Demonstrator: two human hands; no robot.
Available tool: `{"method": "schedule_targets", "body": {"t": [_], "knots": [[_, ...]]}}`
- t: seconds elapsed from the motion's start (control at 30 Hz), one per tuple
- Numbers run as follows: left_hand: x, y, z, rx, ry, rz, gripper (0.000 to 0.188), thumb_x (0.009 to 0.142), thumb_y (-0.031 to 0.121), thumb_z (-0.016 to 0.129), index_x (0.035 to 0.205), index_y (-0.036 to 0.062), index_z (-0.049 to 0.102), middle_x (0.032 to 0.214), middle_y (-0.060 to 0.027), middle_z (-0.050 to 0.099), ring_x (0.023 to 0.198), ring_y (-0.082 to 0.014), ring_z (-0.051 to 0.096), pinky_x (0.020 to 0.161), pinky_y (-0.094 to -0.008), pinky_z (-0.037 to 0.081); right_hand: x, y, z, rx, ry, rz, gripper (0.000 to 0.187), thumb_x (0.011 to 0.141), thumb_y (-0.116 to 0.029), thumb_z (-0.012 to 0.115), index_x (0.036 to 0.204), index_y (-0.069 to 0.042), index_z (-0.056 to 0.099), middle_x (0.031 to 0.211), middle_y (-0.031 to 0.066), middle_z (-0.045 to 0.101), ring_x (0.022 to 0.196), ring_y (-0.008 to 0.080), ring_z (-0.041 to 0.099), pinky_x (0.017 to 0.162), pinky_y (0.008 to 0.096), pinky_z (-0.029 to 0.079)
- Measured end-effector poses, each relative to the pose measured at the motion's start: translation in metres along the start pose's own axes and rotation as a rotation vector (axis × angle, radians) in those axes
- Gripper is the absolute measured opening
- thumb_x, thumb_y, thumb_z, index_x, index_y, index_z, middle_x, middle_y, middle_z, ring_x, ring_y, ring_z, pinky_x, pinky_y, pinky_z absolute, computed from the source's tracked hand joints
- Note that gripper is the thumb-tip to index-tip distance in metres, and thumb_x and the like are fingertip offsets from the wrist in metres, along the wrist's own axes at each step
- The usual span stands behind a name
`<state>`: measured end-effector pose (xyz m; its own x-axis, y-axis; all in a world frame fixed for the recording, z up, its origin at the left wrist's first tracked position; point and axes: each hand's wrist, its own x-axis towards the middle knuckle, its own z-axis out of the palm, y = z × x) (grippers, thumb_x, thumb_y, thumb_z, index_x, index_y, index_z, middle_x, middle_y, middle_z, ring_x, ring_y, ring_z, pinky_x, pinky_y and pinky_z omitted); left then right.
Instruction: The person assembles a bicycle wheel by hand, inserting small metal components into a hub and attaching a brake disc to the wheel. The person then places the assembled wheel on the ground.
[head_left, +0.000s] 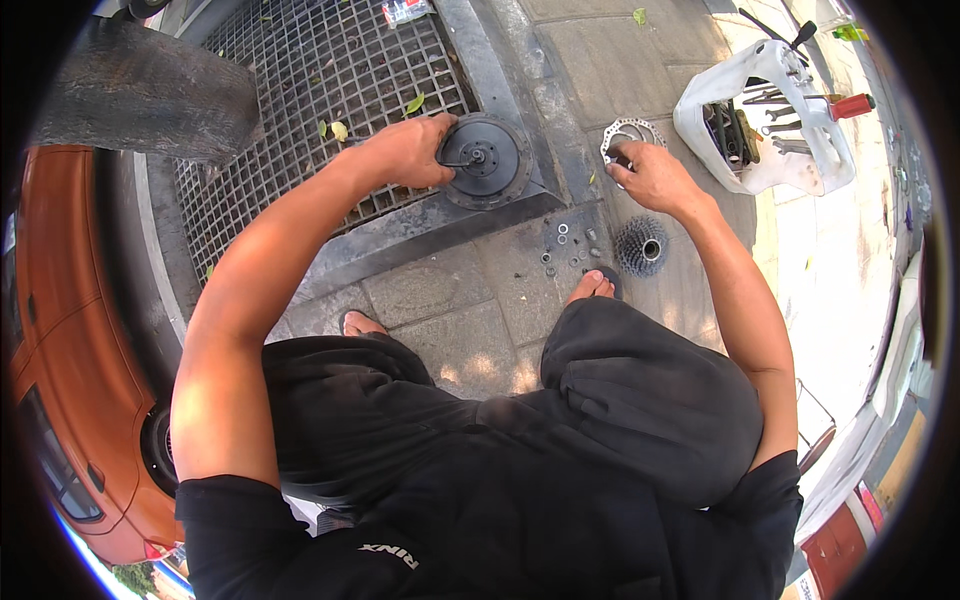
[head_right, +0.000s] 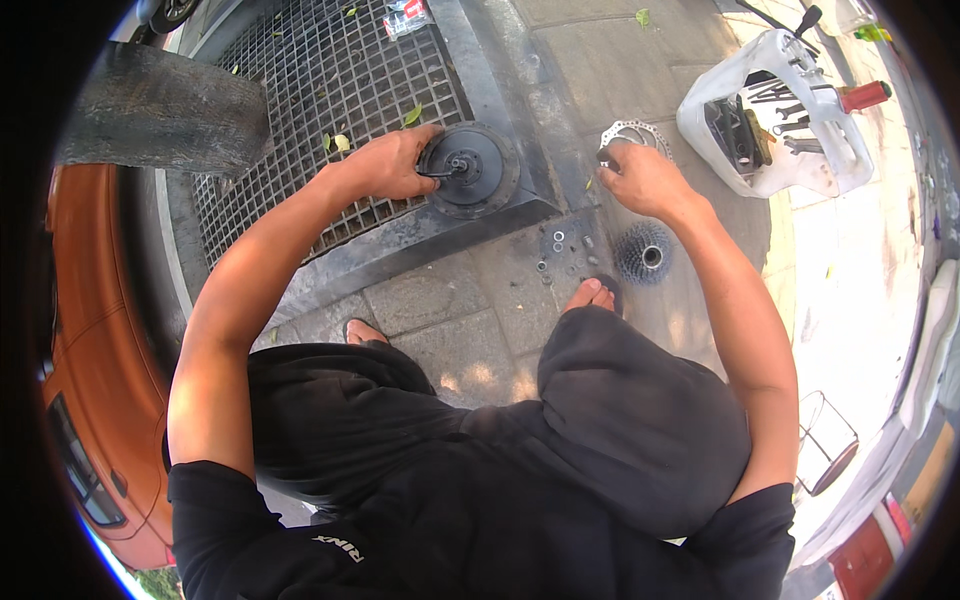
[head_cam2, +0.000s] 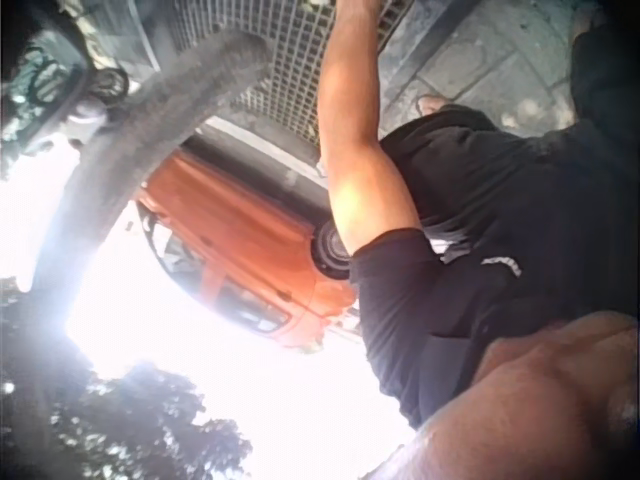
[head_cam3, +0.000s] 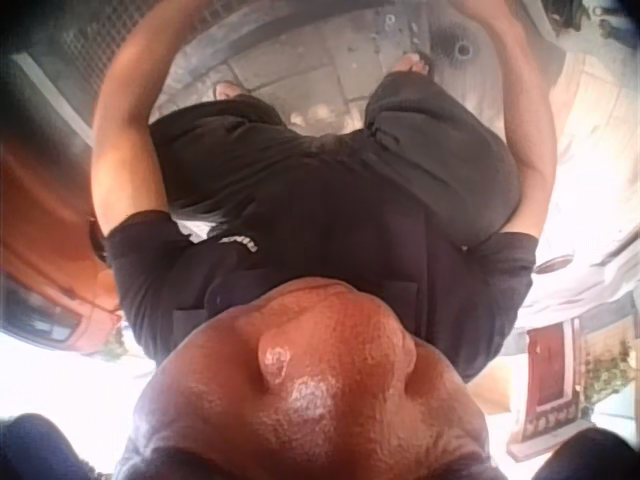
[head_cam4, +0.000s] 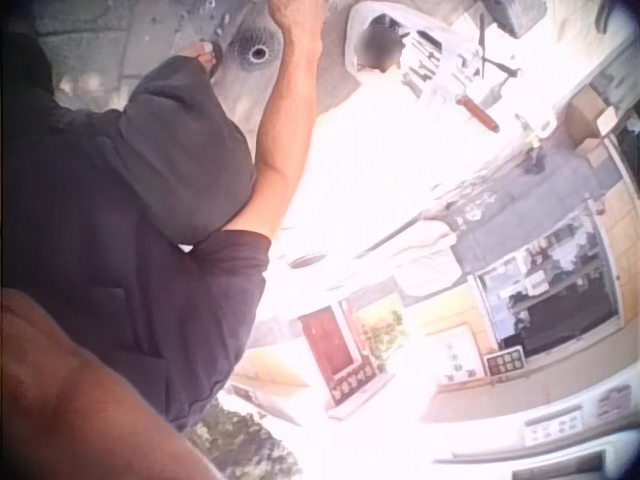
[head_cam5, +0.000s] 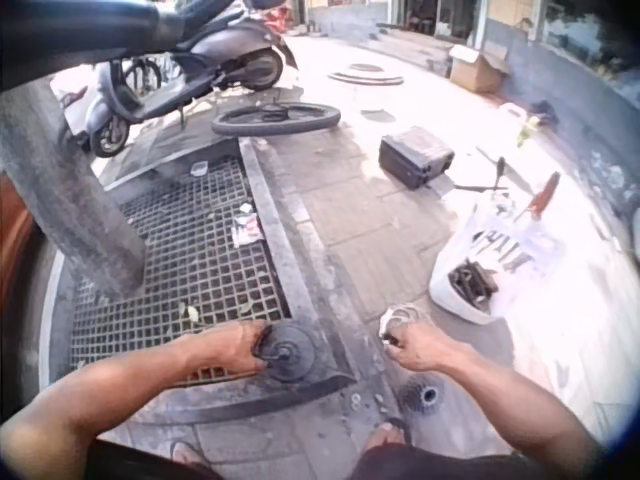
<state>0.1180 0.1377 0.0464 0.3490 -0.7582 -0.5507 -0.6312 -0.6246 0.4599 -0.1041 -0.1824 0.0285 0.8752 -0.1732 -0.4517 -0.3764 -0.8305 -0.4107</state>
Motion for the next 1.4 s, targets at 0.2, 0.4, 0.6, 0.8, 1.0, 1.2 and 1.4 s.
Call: {"method": "schedule_targets", "body": {"t": [0.2, 0.4, 0.6, 0.8, 1.0, 1.2, 1.4], "knots": [[0.003, -0.004, 0.014, -0.095, 0.081, -0.017, 0.095, 0.079, 0.033, 0.092, 0.152, -0.0080, 0.048, 0.141, -0.0303, 0.064, 0.133, -0.0386, 0.064, 0.115, -0.0422, 0.050, 0.004, 0.040, -0.006, 0.059, -0.042, 0.090, 0.043, 0.099, -0.031, 0.066, 0.123, 0.003, 0.073, 0.114, 0.0281, 0.075, 0.112, 0.0432, 0.071, 0.099, 0.0487, 0.053], [0.005, -0.005, 0.013, -0.103, 0.043, -0.011, 0.107, 0.077, 0.043, 0.094, 0.156, -0.0091, 0.043, 0.147, -0.0344, 0.058, 0.137, -0.0420, 0.061, 0.118, -0.0447, 0.048, -0.013, 0.106, -0.004, 0.152, 0.009, 0.335, 0.041, 0.097, -0.031, 0.068, 0.118, 0.004, 0.076, 0.110, 0.0275, 0.077, 0.107, 0.0398, 0.074, 0.097, 0.0456, 0.055], [0.008, 0.031, 0.027, -0.070, 0.092, -0.223, 0.127, 0.083, 0.087, 0.063, 0.163, -0.0076, 0.034, 0.147, -0.0423, 0.051, 0.134, -0.0522, 0.059, 0.113, -0.0517, 0.051, -0.002, 0.066, 0.010, 0.366, -0.153, 0.321, 0.041, 0.104, -0.033, 0.064, 0.126, 0.001, 0.073, 0.100, 0.0073, 0.076, 0.080, 0.0158, 0.072, 0.068, 0.0332, 0.057], [0.022, 0.010, 0.043, -0.131, 0.160, -0.257, 0.109, 0.094, 0.074, 0.056, 0.162, -0.0077, 0.037, 0.142, -0.0424, 0.057, 0.132, -0.0503, 0.061, 0.113, -0.0476, 0.050, 0.030, -0.025, 0.039, 0.536, -0.190, 0.100, 0.047, 0.102, -0.038, 0.068, 0.122, 0.004, 0.075, 0.088, 0.0124, 0.075, 0.077, 0.0193, 0.071, 0.074, 0.0360, 0.058], [0.022, -0.040, 0.043, -0.468, 0.182, -0.285, 0.087, 0.099, 0.048, 0.063, 0.162, -0.0074, 0.040, 0.151, -0.0307, 0.059, 0.143, -0.0374, 0.057, 0.114, -0.0433, 0.049, 0.051, -0.074, 0.068, 0.805, -0.353, 0.091, 0.077, 0.102, -0.048, 0.073, 0.150, 0.008, 0.054, 0.123, 0.0153, 0.072, 0.103, 0.0202, 0.071, 0.079, 0.0346, 0.059], [-0.005, -0.030, -0.001, -0.965, 0.054, -0.308, 0.067, 0.103, 0.043, 0.059, 0.153, -0.0004, 0.052, 0.133, -0.0182, 0.070, 0.106, -0.0282, 0.074, 0.074, -0.0406, 0.063, 0.027, -0.093, 0.056, 1.148, -0.508, 0.088, 0.102, 0.094, -0.047, 0.083, 0.165, 0.005, 0.031, 0.143, 0.0179, 0.060, 0.123, 0.0237, 0.061, 0.092, 0.0369, 0.056], [-0.023, -0.045, -0.014, -1.408, -0.012, -0.273, 0.042, 0.104, 0.043, 0.053, 0.124, 0.0079, 0.068, 0.107, -0.0077, 0.074, 0.088, -0.0228, 0.074, 0.073, -0.0430, 0.061, 0.019, -0.102, 0.037, 0.602, -0.197, -0.279, 0.078, 0.095, -0.038, 0.082, 0.156, 0.000, 0.051, 0.136, 0.0180, 0.066, 0.123, 0.0246, 0.063, 0.103, 0.0394, 0.052]]}}
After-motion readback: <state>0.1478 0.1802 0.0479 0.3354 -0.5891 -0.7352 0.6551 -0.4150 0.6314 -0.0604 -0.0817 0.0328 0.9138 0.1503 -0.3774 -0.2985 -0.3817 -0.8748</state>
